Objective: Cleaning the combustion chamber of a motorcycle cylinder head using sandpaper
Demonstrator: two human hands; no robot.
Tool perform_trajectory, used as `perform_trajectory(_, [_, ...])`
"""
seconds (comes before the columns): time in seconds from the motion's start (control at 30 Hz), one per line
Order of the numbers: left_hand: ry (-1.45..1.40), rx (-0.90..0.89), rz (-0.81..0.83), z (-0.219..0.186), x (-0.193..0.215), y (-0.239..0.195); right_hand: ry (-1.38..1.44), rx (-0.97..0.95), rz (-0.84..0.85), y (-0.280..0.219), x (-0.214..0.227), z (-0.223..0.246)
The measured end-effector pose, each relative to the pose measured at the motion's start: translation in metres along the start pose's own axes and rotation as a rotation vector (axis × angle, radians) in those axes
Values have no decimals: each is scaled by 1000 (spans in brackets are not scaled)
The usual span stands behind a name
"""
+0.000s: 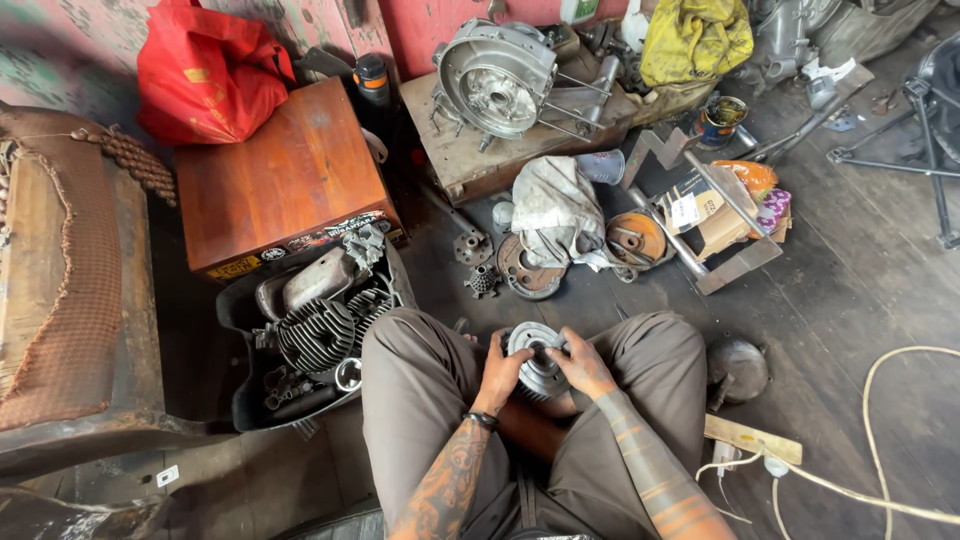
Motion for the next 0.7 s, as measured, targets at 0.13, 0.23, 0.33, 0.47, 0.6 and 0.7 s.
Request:
perform_trajectory(0.13, [6, -15, -11, 1, 1, 2, -12, -45, -8, 0, 4, -6])
perform_trajectory(0.23, [1, -27, -17, 6, 2, 6, -17, -53, 1, 1, 1, -8])
perform_trajectory(0.33, [8, -33, -21, 10, 3, 10, -20, -62, 17, -2, 1, -3])
perform_trajectory(0.47, [10, -35, -19, 11, 3, 11, -30, -62, 7, -1, 3, -2])
perform_trajectory(0.6, [6, -37, -26, 11, 4, 11, -8, -57, -1, -2, 3, -3])
perform_trajectory(0.7, [-10, -41, -33, 13, 4, 13, -26, -67, 9, -3, 3, -3])
Point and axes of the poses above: each hand's wrist, its own y-axis towards the middle knuckle, its own x-axis out of the back of the hand, z = x × y, the point moved 8 cm from there along y, towards the middle knuckle
